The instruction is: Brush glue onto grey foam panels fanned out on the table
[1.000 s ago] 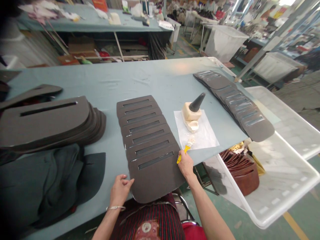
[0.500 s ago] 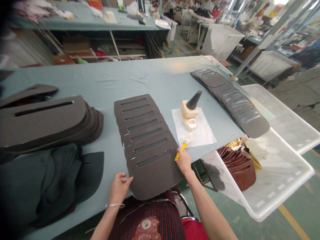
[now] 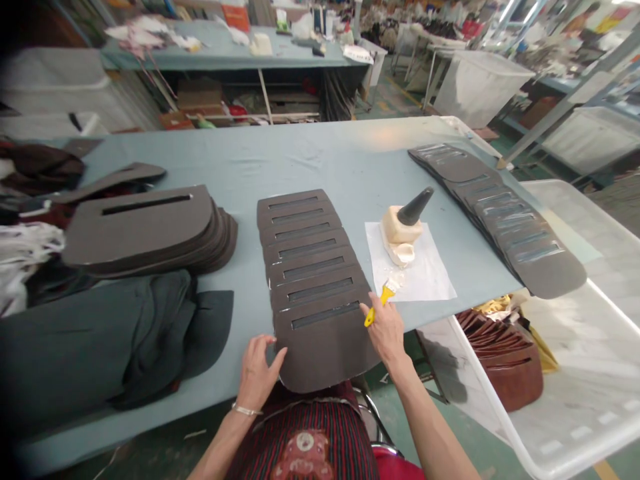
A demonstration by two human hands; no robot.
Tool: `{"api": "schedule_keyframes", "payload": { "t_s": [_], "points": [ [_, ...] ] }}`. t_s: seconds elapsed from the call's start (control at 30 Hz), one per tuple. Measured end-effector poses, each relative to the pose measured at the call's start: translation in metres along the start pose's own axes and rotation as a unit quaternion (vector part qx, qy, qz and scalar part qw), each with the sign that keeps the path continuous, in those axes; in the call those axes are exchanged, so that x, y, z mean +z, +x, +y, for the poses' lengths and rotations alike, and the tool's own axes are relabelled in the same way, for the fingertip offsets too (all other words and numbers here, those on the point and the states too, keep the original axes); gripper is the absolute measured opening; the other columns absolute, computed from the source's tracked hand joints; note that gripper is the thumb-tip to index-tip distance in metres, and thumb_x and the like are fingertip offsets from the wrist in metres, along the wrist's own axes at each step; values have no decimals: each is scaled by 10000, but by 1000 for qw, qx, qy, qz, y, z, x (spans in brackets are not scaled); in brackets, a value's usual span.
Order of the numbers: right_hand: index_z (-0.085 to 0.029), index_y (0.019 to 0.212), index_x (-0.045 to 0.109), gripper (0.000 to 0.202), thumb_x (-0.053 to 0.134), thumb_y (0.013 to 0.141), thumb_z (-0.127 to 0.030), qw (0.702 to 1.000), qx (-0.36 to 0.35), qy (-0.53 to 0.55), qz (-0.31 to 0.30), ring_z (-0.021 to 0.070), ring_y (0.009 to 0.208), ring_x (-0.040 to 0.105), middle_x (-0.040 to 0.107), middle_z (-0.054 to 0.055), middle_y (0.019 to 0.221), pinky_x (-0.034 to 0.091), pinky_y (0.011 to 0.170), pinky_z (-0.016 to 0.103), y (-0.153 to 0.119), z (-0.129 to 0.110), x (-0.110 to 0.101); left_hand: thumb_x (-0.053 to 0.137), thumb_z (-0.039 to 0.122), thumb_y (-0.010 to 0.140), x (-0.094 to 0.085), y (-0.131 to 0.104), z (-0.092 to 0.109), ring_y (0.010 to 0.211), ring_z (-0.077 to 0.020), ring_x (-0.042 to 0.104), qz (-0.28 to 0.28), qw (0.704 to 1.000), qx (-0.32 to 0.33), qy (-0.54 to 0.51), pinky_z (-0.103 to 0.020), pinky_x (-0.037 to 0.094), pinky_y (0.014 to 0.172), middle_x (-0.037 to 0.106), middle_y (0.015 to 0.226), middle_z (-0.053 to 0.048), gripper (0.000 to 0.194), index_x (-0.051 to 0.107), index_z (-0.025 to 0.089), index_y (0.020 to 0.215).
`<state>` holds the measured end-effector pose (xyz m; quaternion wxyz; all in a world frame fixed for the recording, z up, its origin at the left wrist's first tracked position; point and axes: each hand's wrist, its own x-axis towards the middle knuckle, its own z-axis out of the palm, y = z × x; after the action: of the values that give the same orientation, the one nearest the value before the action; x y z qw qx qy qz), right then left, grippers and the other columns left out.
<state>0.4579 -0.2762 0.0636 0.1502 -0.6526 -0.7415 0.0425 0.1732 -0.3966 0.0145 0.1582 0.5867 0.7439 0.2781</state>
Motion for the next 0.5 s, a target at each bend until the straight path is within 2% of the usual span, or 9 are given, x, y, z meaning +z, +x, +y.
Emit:
{"api": "schedule_keyframes", "payload": {
  "t_s": [0.07,0.17,0.27,0.37,0.43,0.5],
  "points": [
    [-203,1231,535,372,436,934,-403,995,-24,99,4,224,885,553,597,115,964,423,788,331,-3,-20,-11,522,351,836,0,-4,3,1102,-261,515,-14,998,48,29,-427,424,908,555,1140,-115,266,532,199,1054],
    [-209,1054,625,260,440,929,-343,961,-43,274,-2,184,860,591,626,83,948,456,796,301,-10,-59,-14,535,313,830,4,-8,4,1167,-261,486,-34,994,86,64,-431,388,964,552,1217,-117,293,547,199,1100],
    [-199,894,642,169,491,894,-277,923,-52,380,-39,149,816,610,658,44,893,467,767,256,-18,-106,0,529,314,836,7,-9,4,1182,-253,480,-34,992,91,87,-417,371,980,562,1230,-115,300,554,196,1111],
    [-199,844,638,138,510,867,-248,915,-60,392,-74,133,758,607,663,17,831,453,721,229,-24,-139,21,524,324,842,8,-10,3,1193,-249,473,-35,990,96,96,-405,363,981,565,1239,-111,319,545,195,1133],
    [-197,818,634,155,499,865,-256,923,-54,375,-73,132,730,600,659,13,799,441,705,226,-23,-140,32,523,332,844,9,-10,2,1194,-249,472,-37,990,96,99,-403,359,980,569,1236,-109,316,546,197,1129],
    [-196,802,632,186,486,871,-290,937,-27,344,-56,132,688,589,652,12,763,430,679,227,-17,-119,33,522,341,844,9,-9,2,1192,-251,473,-37,990,91,100,-403,355,979,572,1228,-110,305,553,199,1112]
  ]
}}
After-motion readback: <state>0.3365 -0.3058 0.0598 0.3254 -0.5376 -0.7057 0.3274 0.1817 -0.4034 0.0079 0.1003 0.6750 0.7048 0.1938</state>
